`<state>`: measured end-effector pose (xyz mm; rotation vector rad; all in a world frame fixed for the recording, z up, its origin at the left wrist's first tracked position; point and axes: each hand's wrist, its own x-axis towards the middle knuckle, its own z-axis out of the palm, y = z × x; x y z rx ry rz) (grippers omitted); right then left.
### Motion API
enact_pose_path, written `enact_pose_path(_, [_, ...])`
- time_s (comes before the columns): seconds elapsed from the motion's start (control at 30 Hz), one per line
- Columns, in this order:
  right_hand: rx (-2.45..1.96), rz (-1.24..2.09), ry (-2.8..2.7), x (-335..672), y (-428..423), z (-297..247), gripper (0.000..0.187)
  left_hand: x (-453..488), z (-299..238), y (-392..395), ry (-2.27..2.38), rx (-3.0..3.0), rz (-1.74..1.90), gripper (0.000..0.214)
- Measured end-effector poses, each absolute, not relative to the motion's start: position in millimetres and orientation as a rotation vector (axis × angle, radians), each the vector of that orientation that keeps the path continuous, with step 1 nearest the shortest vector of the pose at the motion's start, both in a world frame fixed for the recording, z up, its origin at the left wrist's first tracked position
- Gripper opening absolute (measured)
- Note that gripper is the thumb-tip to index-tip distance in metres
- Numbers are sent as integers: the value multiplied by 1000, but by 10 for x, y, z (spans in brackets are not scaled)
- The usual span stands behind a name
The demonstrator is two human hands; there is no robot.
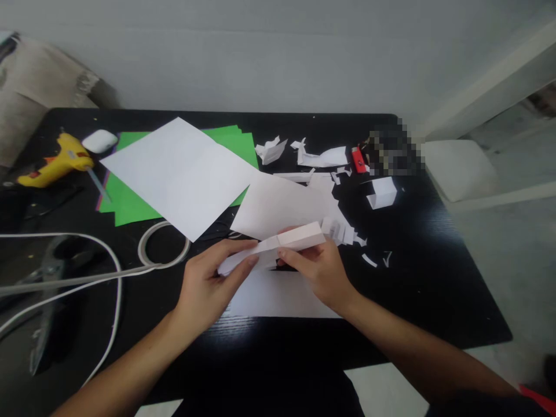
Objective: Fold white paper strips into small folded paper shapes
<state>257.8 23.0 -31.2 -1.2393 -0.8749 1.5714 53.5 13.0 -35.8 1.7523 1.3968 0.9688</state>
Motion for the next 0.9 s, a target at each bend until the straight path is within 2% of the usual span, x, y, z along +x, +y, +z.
enact_pose_path(0.43, [-1177, 1441, -1136, 2590, 176, -368, 21, 533, -382, 153, 1343, 1796, 1016, 15])
enact_pose_path(0.9, [-1197, 1480, -1051, 2580, 156, -372, 14, 532, -371, 142, 1323, 1794, 1003, 13])
